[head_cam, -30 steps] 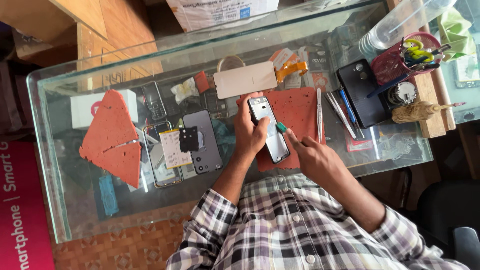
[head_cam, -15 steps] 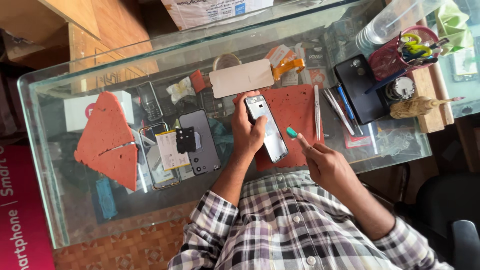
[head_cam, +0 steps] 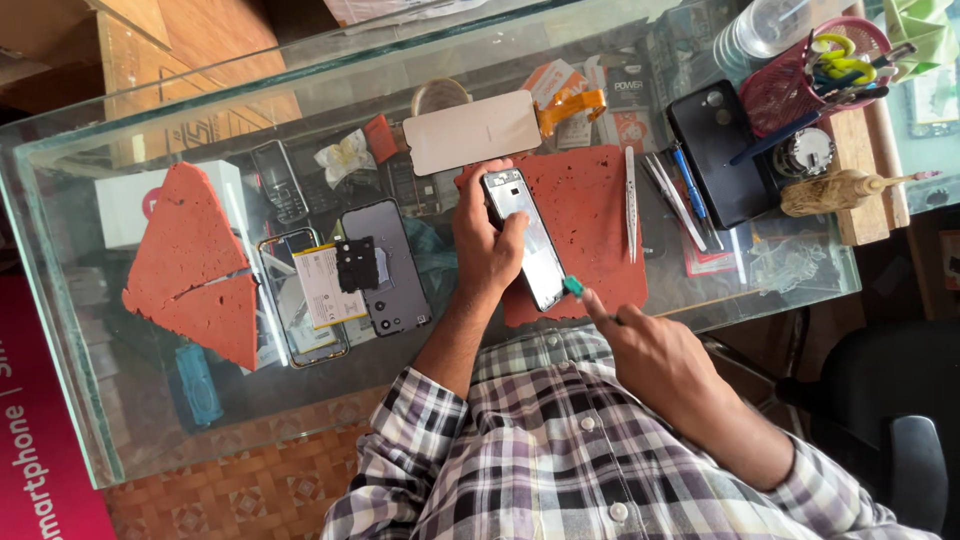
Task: The person is repairing a mobile phone by using tweezers to adjust internal components and a brush to clean the device's chassis.
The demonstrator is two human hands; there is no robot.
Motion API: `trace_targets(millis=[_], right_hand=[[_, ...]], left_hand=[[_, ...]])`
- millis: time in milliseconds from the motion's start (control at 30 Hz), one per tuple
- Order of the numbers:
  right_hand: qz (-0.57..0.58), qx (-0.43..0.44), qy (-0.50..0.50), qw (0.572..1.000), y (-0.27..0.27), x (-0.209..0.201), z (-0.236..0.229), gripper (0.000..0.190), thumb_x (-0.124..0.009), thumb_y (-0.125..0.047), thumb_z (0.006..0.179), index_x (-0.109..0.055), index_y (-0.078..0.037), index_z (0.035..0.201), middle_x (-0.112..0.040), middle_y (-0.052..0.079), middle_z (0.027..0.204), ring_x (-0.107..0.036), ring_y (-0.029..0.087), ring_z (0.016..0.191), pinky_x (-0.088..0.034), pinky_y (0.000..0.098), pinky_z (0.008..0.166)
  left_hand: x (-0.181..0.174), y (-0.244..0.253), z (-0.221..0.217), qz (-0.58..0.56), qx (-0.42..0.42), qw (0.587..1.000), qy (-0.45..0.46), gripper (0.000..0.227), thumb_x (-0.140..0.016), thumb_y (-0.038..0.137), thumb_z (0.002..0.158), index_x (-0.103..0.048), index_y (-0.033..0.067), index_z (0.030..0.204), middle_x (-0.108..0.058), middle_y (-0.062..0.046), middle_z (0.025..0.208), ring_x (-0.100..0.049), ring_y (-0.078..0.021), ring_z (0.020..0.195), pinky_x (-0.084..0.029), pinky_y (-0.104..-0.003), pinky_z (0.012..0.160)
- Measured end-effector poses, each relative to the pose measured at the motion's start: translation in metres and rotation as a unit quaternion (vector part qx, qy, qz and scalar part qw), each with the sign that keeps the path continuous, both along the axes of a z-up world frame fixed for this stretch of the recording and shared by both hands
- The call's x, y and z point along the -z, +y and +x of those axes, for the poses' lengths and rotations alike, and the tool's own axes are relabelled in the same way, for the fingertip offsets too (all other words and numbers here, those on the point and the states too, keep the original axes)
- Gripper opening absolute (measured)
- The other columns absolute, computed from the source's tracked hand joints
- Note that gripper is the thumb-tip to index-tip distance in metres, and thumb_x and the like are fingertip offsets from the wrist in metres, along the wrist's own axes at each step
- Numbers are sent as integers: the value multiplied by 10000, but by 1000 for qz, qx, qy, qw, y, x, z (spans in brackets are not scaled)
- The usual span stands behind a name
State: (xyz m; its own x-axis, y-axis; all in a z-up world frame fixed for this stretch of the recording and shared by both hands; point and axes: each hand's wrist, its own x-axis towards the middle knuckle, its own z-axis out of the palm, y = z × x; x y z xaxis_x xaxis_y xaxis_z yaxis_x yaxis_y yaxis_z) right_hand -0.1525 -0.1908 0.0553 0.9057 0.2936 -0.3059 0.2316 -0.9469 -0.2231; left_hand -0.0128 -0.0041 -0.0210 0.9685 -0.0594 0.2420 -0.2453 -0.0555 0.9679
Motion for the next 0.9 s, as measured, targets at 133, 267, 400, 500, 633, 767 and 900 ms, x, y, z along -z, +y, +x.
trace_targets(millis=[133, 267, 400, 500, 633, 767, 900], right_hand=[[20, -6, -51, 998, -1, 7, 13, 743, -620, 42, 750, -479, -33, 1476, -634, 130, 914, -646, 259, 568, -548, 394, 498], [-4, -8, -23, 1000, 2, 4, 4, 740, -604, 32, 796, -442, -36, 1515, -624, 129, 887, -653, 243, 596, -561, 379, 542], [-2, -2, -31, 1000, 2, 1, 12, 734, -609, 25, 805, -444, -31, 1517, -621, 130, 898, -648, 248, 600, -553, 386, 537], [13, -10, -51, 999, 1, -2, 12, 746, -609, 44, 772, -467, -20, 1501, -613, 125, 892, -644, 249, 588, -551, 387, 526], [-53, -8, 45, 998, 1, -3, 1, 742, -605, 11, 818, -440, -60, 1538, -612, 118, 836, -670, 238, 597, -563, 381, 547], [43, 7, -104, 994, 2, 11, 16, 723, -615, 46, 753, -526, -39, 1466, -628, 117, 876, -651, 263, 597, -547, 394, 523], [16, 5, -48, 999, -1, 4, -1, 731, -620, 31, 768, -514, -74, 1484, -626, 100, 815, -660, 253, 588, -560, 390, 529]], left_hand=[[3, -1, 1, -3, -3, 1000, -9, 545, -608, -22, 842, -513, -6, 1379, -650, -181, 1326, -690, -267, 1191, -568, -381, 1041], [3, -1, 1, 1, -1, 1000, -8, 551, -621, -21, 842, -511, -7, 1382, -653, -184, 1326, -692, -275, 1193, -562, -388, 1051], [2, 0, -1, 9, -1, 1000, -19, 551, -616, -28, 838, -508, -10, 1379, -631, -191, 1347, -676, -288, 1233, -555, -399, 1069], [2, -1, 0, -7, 3, 1000, 17, 544, -605, -12, 831, -514, -4, 1368, -636, -183, 1339, -691, -275, 1191, -585, -388, 1015], [4, -2, 0, -5, 6, 1000, -8, 555, -618, -12, 842, -501, -4, 1384, -618, -189, 1360, -666, -288, 1244, -546, -402, 1089], [6, -1, 0, -8, 6, 1000, 0, 552, -616, -10, 828, -513, -5, 1369, -619, -187, 1343, -670, -282, 1233, -559, -392, 1066], [6, 0, 1, -9, -1, 1000, -17, 563, -631, -20, 828, -510, -8, 1378, -619, -191, 1346, -667, -285, 1240, -543, -400, 1094]])
